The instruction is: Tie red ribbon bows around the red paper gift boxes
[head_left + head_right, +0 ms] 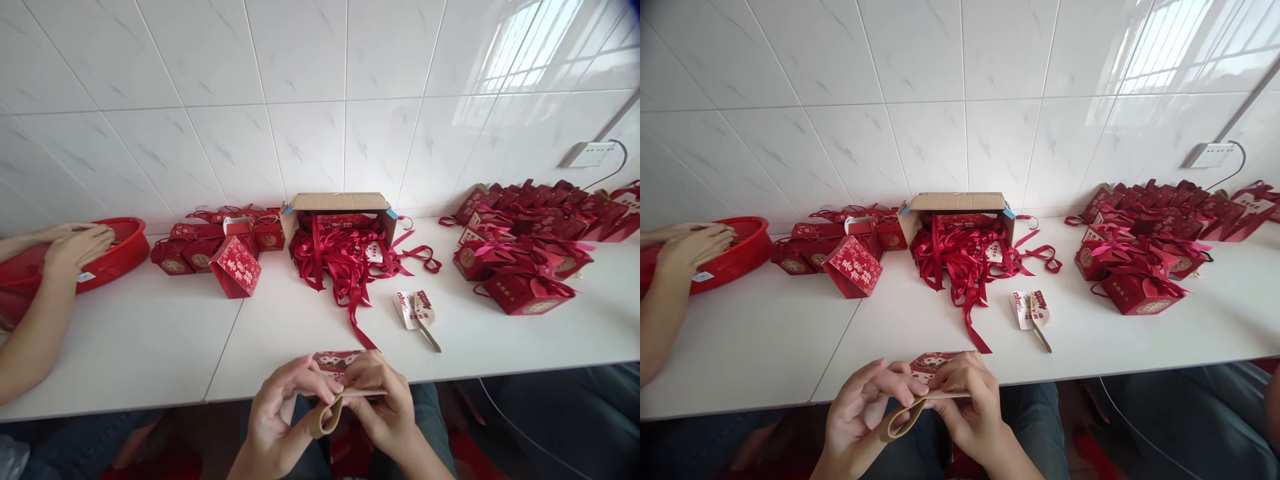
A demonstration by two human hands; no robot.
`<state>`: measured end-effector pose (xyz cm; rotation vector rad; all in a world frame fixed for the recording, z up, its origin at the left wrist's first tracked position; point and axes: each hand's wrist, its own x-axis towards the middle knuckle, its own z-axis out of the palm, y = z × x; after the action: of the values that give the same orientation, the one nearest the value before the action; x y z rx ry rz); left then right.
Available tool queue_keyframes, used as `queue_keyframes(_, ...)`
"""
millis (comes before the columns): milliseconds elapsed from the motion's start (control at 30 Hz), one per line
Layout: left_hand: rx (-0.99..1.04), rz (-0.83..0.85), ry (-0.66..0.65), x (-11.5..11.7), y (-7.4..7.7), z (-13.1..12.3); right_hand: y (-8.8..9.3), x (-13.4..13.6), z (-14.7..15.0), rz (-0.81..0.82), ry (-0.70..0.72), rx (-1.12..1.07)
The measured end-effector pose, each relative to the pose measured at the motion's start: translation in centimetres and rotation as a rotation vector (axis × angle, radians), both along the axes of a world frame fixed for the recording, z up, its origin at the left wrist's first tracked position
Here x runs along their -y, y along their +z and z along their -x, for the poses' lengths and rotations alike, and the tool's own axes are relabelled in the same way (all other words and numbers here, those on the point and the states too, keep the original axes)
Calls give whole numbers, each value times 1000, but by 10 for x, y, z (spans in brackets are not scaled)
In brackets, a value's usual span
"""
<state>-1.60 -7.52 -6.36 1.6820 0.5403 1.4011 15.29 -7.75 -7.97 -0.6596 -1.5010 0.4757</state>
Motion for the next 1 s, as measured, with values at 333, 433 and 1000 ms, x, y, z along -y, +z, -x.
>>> queue_keyframes(333, -97, 145, -52, -1, -6, 6, 5, -6, -11, 528, 80, -188)
queue_keyframes(433, -137, 188, 87, -4, -10, 11, 12, -23, -44, 602, -52, -162)
queue_keyframes(1000, -310, 370, 591, -26, -47, 64, -6, -141, -213, 752, -1098, 89)
